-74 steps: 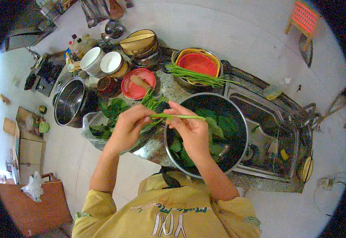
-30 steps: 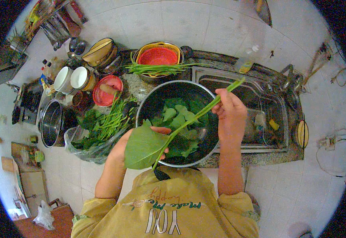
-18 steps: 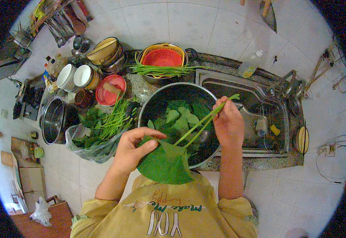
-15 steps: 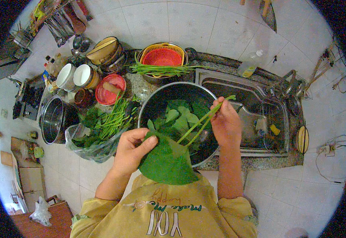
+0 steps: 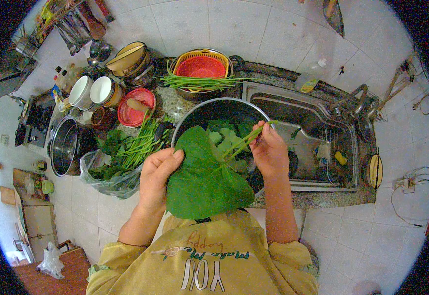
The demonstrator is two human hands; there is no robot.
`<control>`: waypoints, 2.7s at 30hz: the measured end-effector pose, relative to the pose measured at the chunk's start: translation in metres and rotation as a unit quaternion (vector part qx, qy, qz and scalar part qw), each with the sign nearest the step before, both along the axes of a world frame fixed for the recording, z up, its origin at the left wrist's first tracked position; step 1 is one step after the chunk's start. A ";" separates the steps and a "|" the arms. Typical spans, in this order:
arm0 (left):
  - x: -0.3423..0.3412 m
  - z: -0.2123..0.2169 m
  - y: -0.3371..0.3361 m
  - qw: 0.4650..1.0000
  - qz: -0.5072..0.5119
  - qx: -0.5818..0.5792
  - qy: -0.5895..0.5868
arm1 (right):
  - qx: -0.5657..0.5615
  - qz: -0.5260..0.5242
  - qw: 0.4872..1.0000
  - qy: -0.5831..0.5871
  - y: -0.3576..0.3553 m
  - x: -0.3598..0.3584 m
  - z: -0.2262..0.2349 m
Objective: The person stands at a kitchen counter and repeatedly picks up green leafy vegetables, plucks the leaves from the stems by hand, and places the leaves into a metal bowl. The stems are discarded into a nearby container. The task continues throughout the clip with a steady, repetitive motion.
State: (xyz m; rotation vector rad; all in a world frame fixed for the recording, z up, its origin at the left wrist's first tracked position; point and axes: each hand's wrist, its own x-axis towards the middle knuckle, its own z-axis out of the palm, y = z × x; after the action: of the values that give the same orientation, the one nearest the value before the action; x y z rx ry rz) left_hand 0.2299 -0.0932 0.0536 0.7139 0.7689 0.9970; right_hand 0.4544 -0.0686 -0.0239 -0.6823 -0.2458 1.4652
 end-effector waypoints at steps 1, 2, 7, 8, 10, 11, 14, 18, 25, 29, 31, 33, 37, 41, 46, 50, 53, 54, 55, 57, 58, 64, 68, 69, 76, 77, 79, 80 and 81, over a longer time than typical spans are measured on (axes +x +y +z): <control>-0.003 -0.003 0.001 1.000 -0.013 -0.002 -0.009 | 0.004 -0.001 1.000 0.000 0.000 0.000 0.000; -0.005 -0.005 0.002 0.999 -0.027 -0.005 -0.019 | 0.008 -0.001 1.000 0.001 0.000 -0.001 0.000; -0.004 -0.011 0.007 0.951 -0.074 0.243 0.176 | 0.039 -0.081 0.990 -0.112 0.001 0.002 0.004; -0.005 -0.012 0.009 0.917 -0.092 0.311 0.233 | 0.051 -0.093 0.984 -0.142 0.001 0.004 0.004; -0.002 -0.013 0.011 0.832 -0.083 0.419 0.355 | 0.029 -0.120 0.981 -0.153 0.001 0.002 0.008; -0.001 -0.016 0.012 0.770 -0.075 0.480 0.413 | 0.018 -0.133 0.978 -0.158 0.001 0.001 0.009; 0.004 -0.022 0.014 0.661 -0.053 0.578 0.476 | 0.045 -0.127 0.977 -0.163 0.000 0.002 0.001; 0.005 -0.037 0.015 0.672 -0.040 0.579 0.461 | 0.057 -0.165 0.961 -0.214 0.001 -0.002 0.006; 0.014 -0.059 0.016 0.918 -0.050 0.294 0.261 | 0.037 -0.214 0.936 -0.277 0.004 -0.011 0.009; 0.016 -0.057 0.019 0.945 -0.121 0.262 0.153 | 0.038 -0.214 0.936 -0.279 0.006 -0.010 0.009; 0.016 -0.053 0.019 0.954 -0.137 0.232 0.133 | 0.035 -0.210 0.936 -0.281 0.005 -0.011 0.009; 0.016 -0.047 0.018 0.961 -0.145 0.200 0.126 | 0.036 -0.205 0.936 -0.283 0.005 -0.013 0.010; 0.017 -0.039 0.018 0.974 -0.123 0.146 0.121 | 0.036 -0.198 0.939 -0.279 0.005 -0.018 0.012; 0.015 -0.037 0.017 0.966 -0.102 0.148 0.185 | 0.028 -0.195 0.937 -0.288 0.004 -0.020 0.013; 0.020 -0.041 0.015 0.986 -0.011 0.092 0.139 | 0.037 -0.197 0.934 -0.297 0.001 -0.020 0.016; 0.022 -0.047 0.015 0.983 0.050 0.089 0.150 | 0.049 -0.206 0.933 -0.292 -0.004 -0.023 0.021; 0.025 -0.051 0.018 0.978 0.070 0.084 0.176 | 0.069 -0.211 0.924 -0.313 -0.008 -0.025 0.025; 0.025 -0.052 0.019 0.976 0.077 0.082 0.187 | 0.072 -0.212 0.921 -0.320 -0.010 -0.026 0.027; 0.025 -0.054 0.020 0.974 0.071 0.086 0.199 | 0.076 -0.213 0.917 -0.328 -0.011 -0.028 0.030; 0.023 -0.056 0.020 0.969 0.060 0.094 0.221 | 0.085 -0.219 0.911 -0.339 -0.012 -0.030 0.032; 0.024 -0.055 0.020 0.970 0.069 0.090 0.216 | 0.089 -0.224 0.908 -0.342 -0.012 -0.030 0.032; 0.023 -0.033 0.009 0.985 0.025 0.063 0.159 | 0.094 -0.250 0.896 -0.354 -0.010 -0.023 0.032; 0.020 -0.010 -0.003 0.985 -0.044 0.060 0.153 | 0.094 -0.237 0.910 -0.329 -0.010 -0.020 0.028; 0.020 -0.009 -0.005 0.987 -0.048 0.064 0.137 | 0.090 -0.233 0.911 -0.328 -0.010 -0.020 0.027; 0.019 -0.008 -0.009 0.982 -0.078 0.113 0.126 | 0.101 -0.191 0.933 -0.287 -0.008 -0.019 0.016; 0.019 -0.008 -0.008 0.979 -0.087 0.130 0.133 | 0.103 -0.186 0.935 -0.285 -0.008 -0.019 0.015; 0.021 -0.009 -0.006 0.969 -0.106 0.164 0.148 | 0.093 -0.192 0.933 -0.289 -0.007 -0.021 0.013; 0.024 -0.006 -0.007 0.969 -0.087 0.175 0.149 | 0.088 -0.196 0.932 -0.291 -0.007 -0.022 0.013; 0.028 0.001 -0.008 0.969 -0.068 0.186 0.150 | 0.087 -0.196 0.930 -0.297 -0.007 -0.023 0.013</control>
State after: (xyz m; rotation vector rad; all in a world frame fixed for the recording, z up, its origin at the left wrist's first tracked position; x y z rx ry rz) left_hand 0.2582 -0.1016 0.0545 1.2484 0.7896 0.9277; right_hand 0.4317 -0.0754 -0.0106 -0.9570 -0.6589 0.8141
